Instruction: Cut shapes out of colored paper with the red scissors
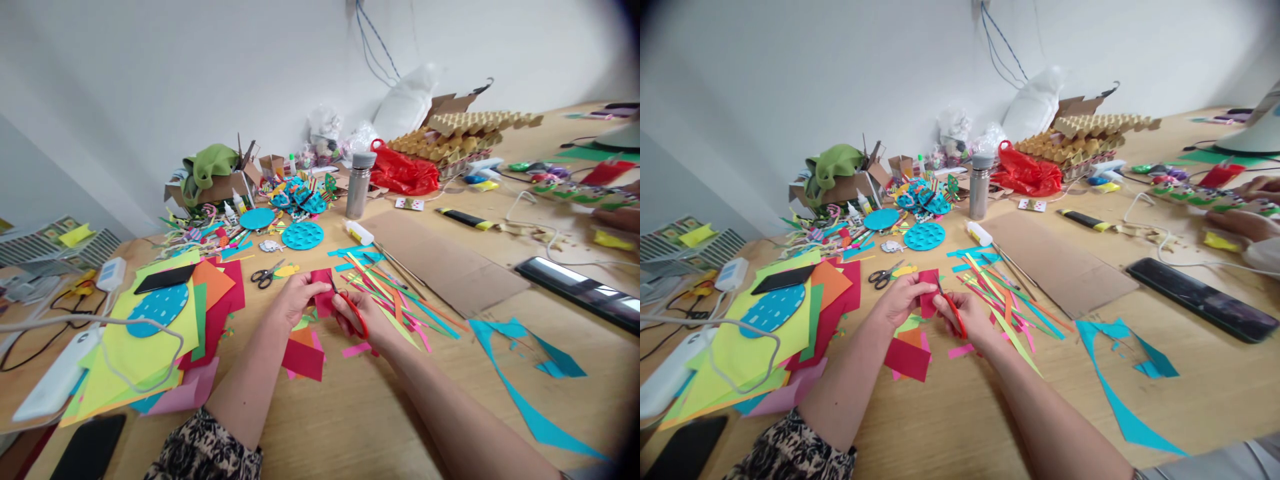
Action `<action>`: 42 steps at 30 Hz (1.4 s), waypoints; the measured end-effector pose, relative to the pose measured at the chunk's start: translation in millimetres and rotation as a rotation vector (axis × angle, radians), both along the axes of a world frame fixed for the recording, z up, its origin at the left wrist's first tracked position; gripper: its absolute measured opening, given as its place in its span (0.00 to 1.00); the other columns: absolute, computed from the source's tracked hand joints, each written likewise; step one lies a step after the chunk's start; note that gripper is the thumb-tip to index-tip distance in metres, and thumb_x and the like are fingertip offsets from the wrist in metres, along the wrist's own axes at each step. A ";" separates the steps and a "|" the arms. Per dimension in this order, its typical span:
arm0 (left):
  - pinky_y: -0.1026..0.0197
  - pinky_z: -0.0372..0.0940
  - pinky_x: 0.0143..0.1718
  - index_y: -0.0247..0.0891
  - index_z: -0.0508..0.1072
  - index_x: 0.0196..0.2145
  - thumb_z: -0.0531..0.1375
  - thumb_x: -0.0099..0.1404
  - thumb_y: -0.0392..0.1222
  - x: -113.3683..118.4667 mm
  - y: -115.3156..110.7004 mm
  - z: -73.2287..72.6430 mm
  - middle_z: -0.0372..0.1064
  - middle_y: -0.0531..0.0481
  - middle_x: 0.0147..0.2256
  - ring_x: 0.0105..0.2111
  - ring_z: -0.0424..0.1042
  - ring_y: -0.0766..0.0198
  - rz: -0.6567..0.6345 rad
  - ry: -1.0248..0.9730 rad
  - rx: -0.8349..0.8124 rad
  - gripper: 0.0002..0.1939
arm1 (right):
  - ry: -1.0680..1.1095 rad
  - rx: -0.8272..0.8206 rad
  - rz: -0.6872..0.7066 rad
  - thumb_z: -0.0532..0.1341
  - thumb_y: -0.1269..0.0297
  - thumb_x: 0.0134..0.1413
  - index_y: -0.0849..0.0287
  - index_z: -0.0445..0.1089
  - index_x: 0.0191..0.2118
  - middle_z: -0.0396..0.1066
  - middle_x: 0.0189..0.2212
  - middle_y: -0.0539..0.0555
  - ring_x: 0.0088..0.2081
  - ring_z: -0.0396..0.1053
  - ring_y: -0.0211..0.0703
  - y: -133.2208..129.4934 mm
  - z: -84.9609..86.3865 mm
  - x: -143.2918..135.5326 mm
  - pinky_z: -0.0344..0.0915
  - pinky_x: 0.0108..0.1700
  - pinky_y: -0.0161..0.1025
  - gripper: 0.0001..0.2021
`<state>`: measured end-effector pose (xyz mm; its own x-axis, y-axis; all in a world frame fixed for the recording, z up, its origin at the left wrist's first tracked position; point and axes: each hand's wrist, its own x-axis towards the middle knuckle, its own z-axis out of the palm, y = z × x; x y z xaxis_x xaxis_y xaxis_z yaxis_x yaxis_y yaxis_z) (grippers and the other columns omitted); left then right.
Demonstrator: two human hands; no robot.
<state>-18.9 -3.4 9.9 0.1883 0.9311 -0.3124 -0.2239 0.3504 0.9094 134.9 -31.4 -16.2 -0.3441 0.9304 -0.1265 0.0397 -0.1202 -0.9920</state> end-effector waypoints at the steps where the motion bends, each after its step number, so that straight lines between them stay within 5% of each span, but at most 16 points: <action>1: 0.67 0.61 0.24 0.33 0.75 0.25 0.71 0.40 0.39 -0.4 0.5 -0.9 0.71 0.52 0.21 0.20 0.67 0.70 0.005 0.005 0.008 0.13 | 0.005 -0.006 -0.005 0.60 0.35 0.48 0.58 0.62 0.22 0.60 0.11 0.45 0.13 0.56 0.31 0.4 -0.5 -0.3 0.48 0.18 0.31 0.28; 42: 0.66 0.61 0.23 0.32 0.73 0.22 0.66 0.45 0.39 -3.2 4.8 -3.1 0.70 0.50 0.19 0.19 0.66 0.69 -0.032 0.057 0.080 0.07 | -0.072 -0.056 0.006 0.61 0.34 0.47 0.59 0.64 0.23 0.61 0.11 0.45 0.13 0.55 0.31 -1.0 8.2 0.1 0.46 0.17 0.31 0.28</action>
